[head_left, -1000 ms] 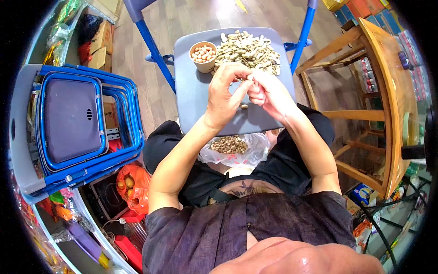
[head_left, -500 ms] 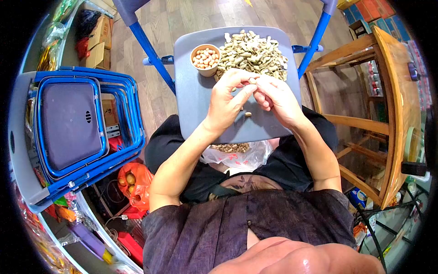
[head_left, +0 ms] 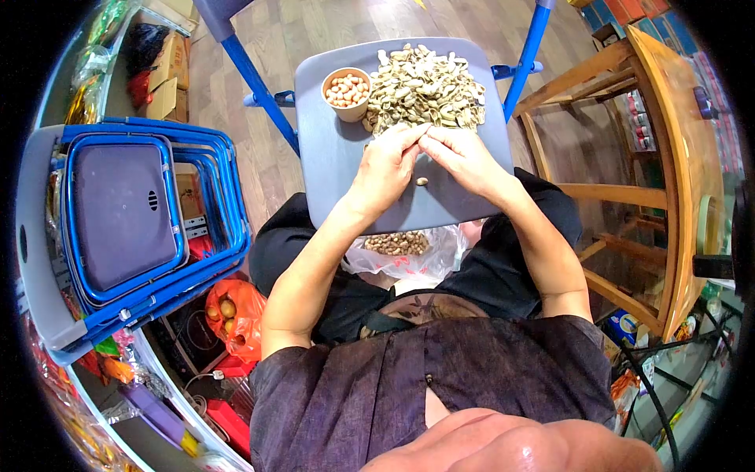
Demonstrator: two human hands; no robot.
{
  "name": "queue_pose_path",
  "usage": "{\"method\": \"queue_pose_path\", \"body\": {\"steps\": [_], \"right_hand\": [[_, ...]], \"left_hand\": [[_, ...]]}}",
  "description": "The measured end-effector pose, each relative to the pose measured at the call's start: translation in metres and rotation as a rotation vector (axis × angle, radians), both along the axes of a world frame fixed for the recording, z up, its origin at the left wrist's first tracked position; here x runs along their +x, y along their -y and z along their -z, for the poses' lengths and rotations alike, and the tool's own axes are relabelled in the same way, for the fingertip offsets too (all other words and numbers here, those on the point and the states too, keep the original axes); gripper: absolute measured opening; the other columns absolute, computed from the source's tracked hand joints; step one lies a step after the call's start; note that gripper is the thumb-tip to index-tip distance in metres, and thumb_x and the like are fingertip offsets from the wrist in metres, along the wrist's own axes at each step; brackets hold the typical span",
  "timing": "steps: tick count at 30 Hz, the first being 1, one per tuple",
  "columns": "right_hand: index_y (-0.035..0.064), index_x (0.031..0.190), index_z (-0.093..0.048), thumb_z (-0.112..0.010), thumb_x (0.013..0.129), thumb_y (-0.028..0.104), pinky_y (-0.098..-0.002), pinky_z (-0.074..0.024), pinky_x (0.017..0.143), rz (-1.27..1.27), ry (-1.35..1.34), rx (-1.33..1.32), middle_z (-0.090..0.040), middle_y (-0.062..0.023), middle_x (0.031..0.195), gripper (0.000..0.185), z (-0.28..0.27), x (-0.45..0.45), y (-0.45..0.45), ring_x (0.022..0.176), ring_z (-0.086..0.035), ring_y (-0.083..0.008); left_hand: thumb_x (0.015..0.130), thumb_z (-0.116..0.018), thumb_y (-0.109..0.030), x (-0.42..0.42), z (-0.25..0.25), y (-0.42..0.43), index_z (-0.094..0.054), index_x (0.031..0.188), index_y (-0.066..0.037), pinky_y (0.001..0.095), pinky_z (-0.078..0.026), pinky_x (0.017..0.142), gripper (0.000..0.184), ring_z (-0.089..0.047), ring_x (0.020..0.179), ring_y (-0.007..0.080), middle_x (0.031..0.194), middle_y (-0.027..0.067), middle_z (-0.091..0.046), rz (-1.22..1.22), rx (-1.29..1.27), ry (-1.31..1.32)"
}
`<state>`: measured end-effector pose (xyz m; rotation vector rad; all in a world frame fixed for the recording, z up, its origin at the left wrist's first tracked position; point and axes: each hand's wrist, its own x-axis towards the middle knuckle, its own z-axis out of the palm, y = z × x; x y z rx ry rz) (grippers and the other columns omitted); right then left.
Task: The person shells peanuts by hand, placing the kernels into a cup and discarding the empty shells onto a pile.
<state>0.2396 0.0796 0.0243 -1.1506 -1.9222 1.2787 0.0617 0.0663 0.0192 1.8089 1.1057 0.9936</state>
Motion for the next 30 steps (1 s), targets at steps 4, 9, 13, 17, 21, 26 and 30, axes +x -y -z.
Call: {"method": "queue_pose_path", "body": {"steps": [4,9,13,17,21,26,30], "right_hand": [[0.0036,0.095,-0.062,-0.049,0.094,0.03,-0.0406,-0.0476,0.072,0.021,0.183,0.048,-0.064,-0.0187,0.086,0.03,-0.008,-0.004,0.008,0.08,-0.062,-0.0344],[0.0049,0.092,-0.062,-0.048,0.093,0.029,-0.0434,-0.0471,0.069,0.053,0.342,0.168,-0.063,-0.0182,0.082,0.028,-0.018,-0.006,0.02,0.078,-0.061,-0.0368],[0.0055,0.087,-0.063,-0.049,0.092,0.029,-0.0422,-0.0471,0.066,0.115,0.338,0.112,-0.062,-0.0176,0.078,0.028,-0.035,-0.004,0.036,0.074,-0.061,-0.0357],[0.0064,0.082,-0.065,-0.047,0.092,0.029,-0.0405,-0.0466,0.063,0.154,0.308,0.143,-0.062,-0.0157,0.073,0.031,-0.045,0.0,0.044,0.068,-0.061,-0.0334],[0.0054,0.088,-0.067,-0.048,0.09,0.031,-0.0389,-0.0468,0.064,0.142,0.295,0.135,-0.063,-0.0171,0.075,0.033,-0.043,0.011,0.03,0.068,-0.061,-0.0317],[0.0014,0.095,-0.068,-0.052,0.09,0.035,-0.0348,-0.0471,0.065,0.075,0.14,0.04,-0.065,-0.0093,0.072,0.037,-0.046,0.017,0.005,0.064,-0.059,-0.0209],[0.0079,0.082,-0.062,-0.046,0.096,0.045,-0.0239,-0.0295,0.046,0.027,-0.123,-0.388,-0.045,0.0056,0.058,0.042,-0.035,0.015,-0.005,0.05,-0.037,-0.0075]], "left_hand": [[0.087,-0.051,0.003,-0.002,0.001,0.008,-0.061,0.119,-0.002,0.0306,-0.047,0.072,0.034,-0.058,0.078,0.0207,0.088,0.0115,-0.06,-0.007,-0.038,-0.007],[0.086,-0.049,0.003,0.006,0.003,0.02,-0.06,0.117,0.0,0.0335,-0.047,0.074,0.033,-0.058,0.08,0.0253,0.087,0.0134,-0.058,-0.07,-0.053,0.027],[0.087,-0.05,0.001,0.007,-0.005,0.026,-0.061,0.116,0.001,0.0326,-0.047,0.074,0.031,-0.058,0.081,0.0239,0.088,0.0127,-0.059,-0.01,-0.091,0.078],[0.085,-0.053,-0.002,0.011,-0.008,0.026,-0.062,0.111,0.001,0.0374,-0.047,0.077,0.027,-0.06,0.085,0.0323,0.091,0.0179,-0.061,0.055,-0.093,0.127],[0.086,-0.054,-0.002,0.015,-0.016,0.014,-0.062,0.113,0.001,0.0309,-0.048,0.076,0.028,-0.06,0.085,0.0211,0.095,0.0127,-0.065,0.093,-0.076,0.127],[0.086,-0.06,-0.002,0.012,-0.037,0.003,-0.065,0.11,0.002,0.0247,-0.048,0.073,0.025,-0.06,0.082,0.0101,0.093,0.006,-0.067,0.082,-0.113,0.149],[0.084,-0.062,-0.008,0.012,-0.026,-0.001,-0.068,0.096,0.0,0.029,-0.049,0.069,0.015,-0.062,0.073,0.0162,0.083,0.0096,-0.066,-0.067,-0.06,0.156]]}}
